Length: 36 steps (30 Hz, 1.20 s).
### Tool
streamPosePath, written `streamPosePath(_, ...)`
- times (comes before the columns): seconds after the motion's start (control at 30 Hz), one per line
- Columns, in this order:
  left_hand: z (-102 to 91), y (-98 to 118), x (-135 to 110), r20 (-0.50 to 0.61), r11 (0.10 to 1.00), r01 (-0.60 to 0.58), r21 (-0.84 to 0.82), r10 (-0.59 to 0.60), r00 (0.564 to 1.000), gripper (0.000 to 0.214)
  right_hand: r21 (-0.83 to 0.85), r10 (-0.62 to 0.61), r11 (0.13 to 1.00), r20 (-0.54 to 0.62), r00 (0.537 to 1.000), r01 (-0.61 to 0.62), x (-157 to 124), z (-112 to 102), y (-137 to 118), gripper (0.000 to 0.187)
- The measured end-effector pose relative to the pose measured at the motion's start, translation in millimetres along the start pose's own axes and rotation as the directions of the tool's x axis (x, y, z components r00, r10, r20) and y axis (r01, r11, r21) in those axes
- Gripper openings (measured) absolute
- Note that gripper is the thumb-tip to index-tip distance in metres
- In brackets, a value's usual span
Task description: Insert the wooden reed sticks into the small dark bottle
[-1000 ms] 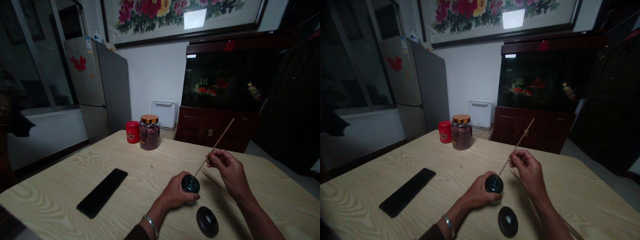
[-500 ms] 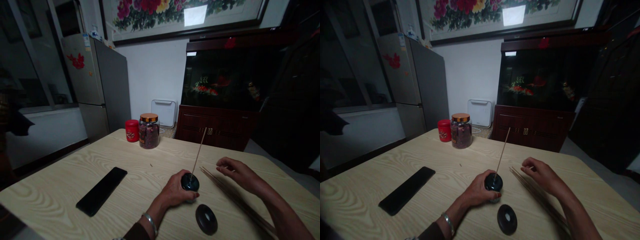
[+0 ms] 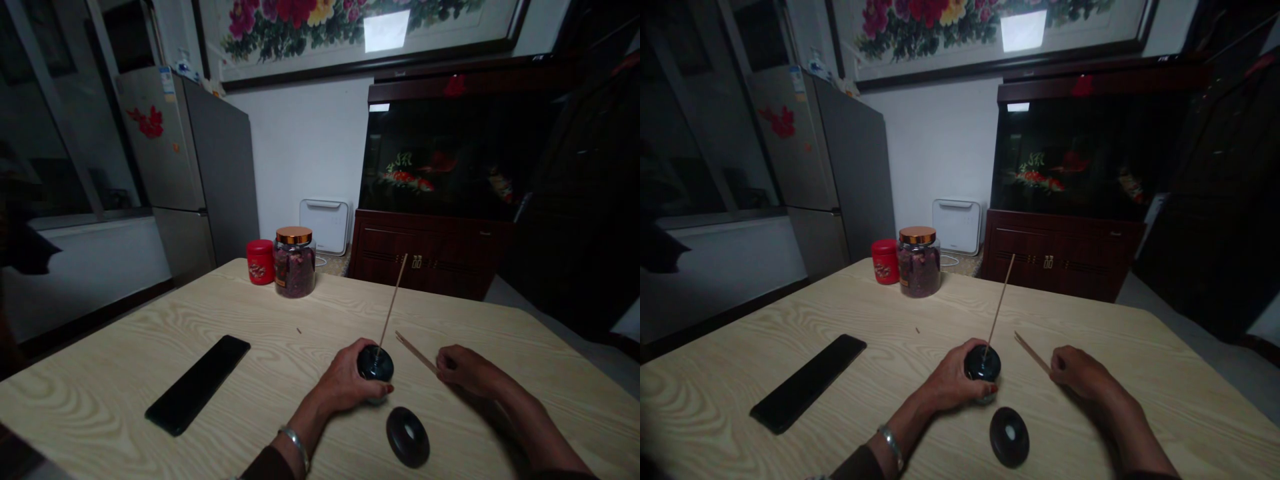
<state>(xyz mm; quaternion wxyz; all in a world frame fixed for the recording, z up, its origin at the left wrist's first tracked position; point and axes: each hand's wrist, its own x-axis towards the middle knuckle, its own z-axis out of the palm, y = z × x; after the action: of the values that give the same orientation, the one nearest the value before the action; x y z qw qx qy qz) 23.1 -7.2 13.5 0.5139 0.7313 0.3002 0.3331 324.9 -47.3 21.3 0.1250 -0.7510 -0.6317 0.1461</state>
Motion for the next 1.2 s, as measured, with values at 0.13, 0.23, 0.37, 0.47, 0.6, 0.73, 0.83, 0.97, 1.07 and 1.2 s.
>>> streamPosePath(0.13,-0.3,0.5,0.2,-0.008,1.0,0.005,0.021,-0.005,1.0,0.061,0.093,-0.083,0.992,0.018,0.996,0.081,-2.5,-10.9,-3.2,0.009)
streamPosePath(0.23,-0.6,0.9,0.2,-0.005,1.0,0.004,0.019,-0.004,1.0,0.062,0.185,-0.117,0.976,-0.002,0.993,0.115,-12.4,-36.6,-17.7,0.017)
streamPosePath(0.37,-1.1,1.5,-0.2,-0.006,1.0,-0.001,0.021,0.001,1.0,0.061,0.646,-0.104,0.733,-0.205,0.973,0.214,-35.8,-77.1,-57.0,0.028)
streamPosePath(0.47,-0.9,1.3,-0.8,-0.008,1.0,-0.006,0.014,0.006,1.0,0.06,0.82,0.041,0.444,-0.42,0.906,0.361,-49.1,-89.1,-89.6,0.031)
streamPosePath(0.6,0.0,-0.4,-1.1,0.002,1.0,-0.009,-0.006,0.009,1.0,0.06,0.772,0.095,0.4,-0.571,0.815,0.494,-52.4,-79.2,-117.8,0.026)
streamPosePath(0.73,0.4,-2.3,-0.3,0.002,1.0,-0.001,-0.015,0.001,1.0,0.061,0.716,0.067,0.464,-0.616,0.785,0.522,-50.1,-67.0,-126.9,0.022)
streamPosePath(0.83,0.1,-2.1,0.1,-0.004,1.0,-0.003,-0.004,0.003,1.0,0.061,0.698,0.02,0.499,-0.601,0.799,0.513,-50.5,-61.9,-131.3,0.022)
streamPosePath(0.97,-0.6,0.3,-0.1,-0.011,1.0,-0.013,0.01,0.014,1.0,0.062,0.677,-0.07,0.537,-0.56,0.826,0.504,-49.4,-53.8,-140.6,0.025)
streamPosePath(1.07,-0.6,1.8,-0.4,-0.008,1.0,-0.013,0.008,0.013,1.0,0.061,0.679,-0.135,0.565,-0.485,0.864,0.469,-45.3,-44.9,-144.6,0.028)
streamPosePath(1.2,-0.3,2.0,-0.4,-0.019,0.999,-0.027,0.031,0.028,0.999,0.061,0.63,-0.234,0.664,-0.338,0.912,0.403,-38.7,-30.1,-143.3,0.028)
